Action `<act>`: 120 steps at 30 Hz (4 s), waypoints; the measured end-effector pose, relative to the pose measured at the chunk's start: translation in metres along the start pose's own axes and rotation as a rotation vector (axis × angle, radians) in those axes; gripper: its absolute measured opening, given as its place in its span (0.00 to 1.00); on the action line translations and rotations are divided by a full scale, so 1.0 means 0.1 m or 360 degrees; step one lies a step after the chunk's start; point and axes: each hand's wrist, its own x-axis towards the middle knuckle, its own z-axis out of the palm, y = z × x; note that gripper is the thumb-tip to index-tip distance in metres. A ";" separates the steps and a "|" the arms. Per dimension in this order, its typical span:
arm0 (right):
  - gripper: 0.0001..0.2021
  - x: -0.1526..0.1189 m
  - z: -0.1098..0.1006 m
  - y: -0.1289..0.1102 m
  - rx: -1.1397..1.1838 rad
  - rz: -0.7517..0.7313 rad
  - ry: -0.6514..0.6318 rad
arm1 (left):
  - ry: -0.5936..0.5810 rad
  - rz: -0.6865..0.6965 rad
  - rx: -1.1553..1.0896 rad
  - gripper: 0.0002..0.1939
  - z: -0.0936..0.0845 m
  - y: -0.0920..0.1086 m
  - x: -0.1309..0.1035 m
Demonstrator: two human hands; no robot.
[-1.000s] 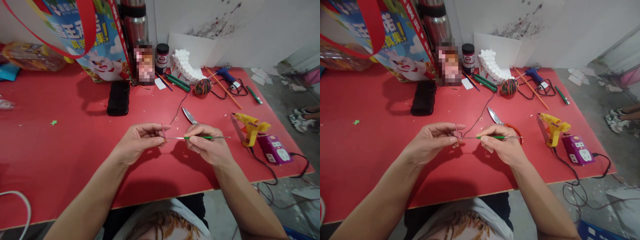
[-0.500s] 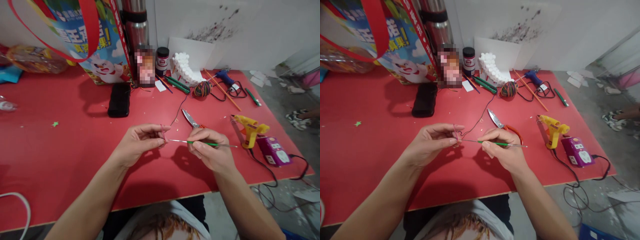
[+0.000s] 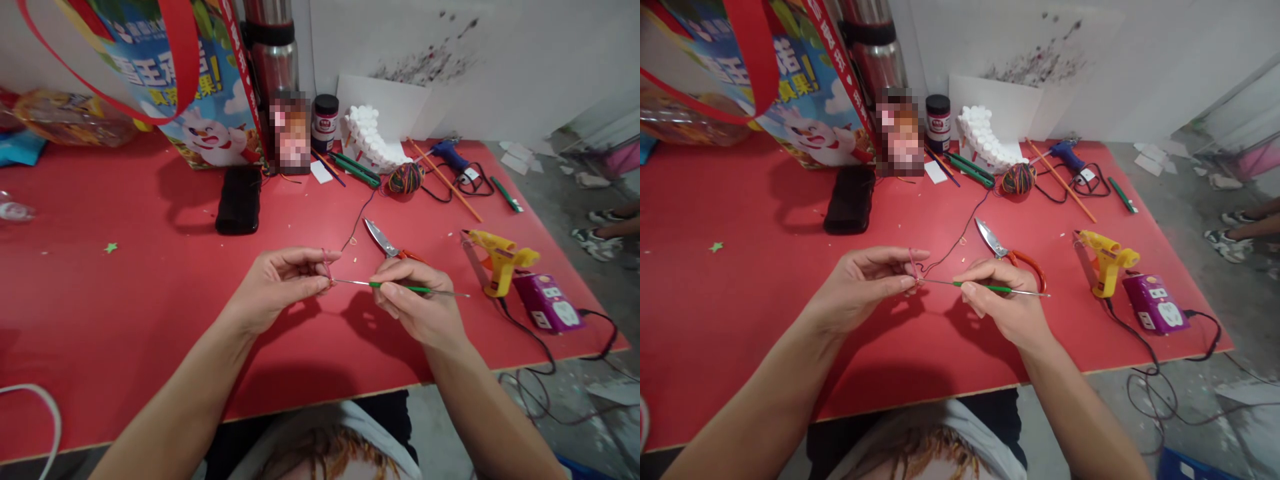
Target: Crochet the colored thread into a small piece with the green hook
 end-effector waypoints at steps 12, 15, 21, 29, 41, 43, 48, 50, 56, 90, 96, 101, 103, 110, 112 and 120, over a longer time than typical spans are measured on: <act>0.07 -0.02 0.01 -0.03 -0.0155 -0.0095 -0.0035 | -0.0014 0.0025 -0.0005 0.17 -0.01 -0.02 0.01; 0.07 -0.02 0.02 -0.05 -0.0230 -0.0140 -0.0023 | 0.0002 0.0044 0.0005 0.17 -0.01 -0.03 0.01; 0.08 -0.02 0.02 -0.06 -0.0283 -0.0175 -0.0022 | 0.0017 0.0060 0.0039 0.17 -0.01 -0.04 0.00; 0.08 -0.03 0.01 -0.07 -0.0424 -0.0254 0.0000 | 0.0020 0.0042 0.0051 0.17 -0.02 -0.04 0.01; 0.06 0.25 0.31 -0.13 -0.1280 -0.0233 -0.0177 | 0.0407 0.0537 0.0391 0.16 0.09 -0.12 -0.02; 0.06 0.28 0.36 -0.09 -0.1259 -0.0271 -0.0117 | 0.0437 0.0715 0.0546 0.17 0.10 -0.11 -0.03; 0.07 0.29 0.44 -0.01 -0.1165 -0.0331 -0.0030 | 0.0463 0.0970 0.0857 0.16 0.10 -0.09 -0.06; 0.06 0.30 0.46 0.01 -0.1132 -0.0318 -0.0009 | 0.0457 0.1056 0.0927 0.14 0.11 -0.09 -0.07; 0.04 0.31 0.51 0.03 -0.1119 -0.0301 0.0022 | 0.0441 0.1228 0.1146 0.15 0.13 -0.09 -0.07; 0.03 0.37 0.34 0.03 -0.0305 0.0341 -0.0293 | 0.0111 -0.0057 -0.0119 0.18 0.05 -0.10 0.03; 0.05 0.36 0.26 0.06 -0.0573 0.0106 -0.0193 | 0.0273 -0.0145 -0.0142 0.20 0.07 -0.07 0.06; 0.06 0.29 0.29 0.06 -0.1216 -0.0418 -0.0149 | 0.0464 0.0199 0.0340 0.20 0.09 -0.12 0.04; 0.06 0.28 0.32 0.08 -0.1440 -0.0559 -0.0198 | 0.0479 0.0397 0.0614 0.20 0.10 -0.13 0.02; 0.05 0.28 0.36 0.18 -0.1800 -0.0797 -0.0149 | 0.0436 0.0786 0.1181 0.16 0.16 -0.12 -0.02; 0.05 0.28 0.36 0.19 -0.1824 -0.0849 -0.0126 | 0.0432 0.0800 0.1203 0.14 0.17 -0.12 -0.02; 0.05 0.28 0.38 0.19 -0.1840 -0.0915 -0.0076 | 0.0437 0.0690 0.1009 0.18 0.16 -0.14 -0.02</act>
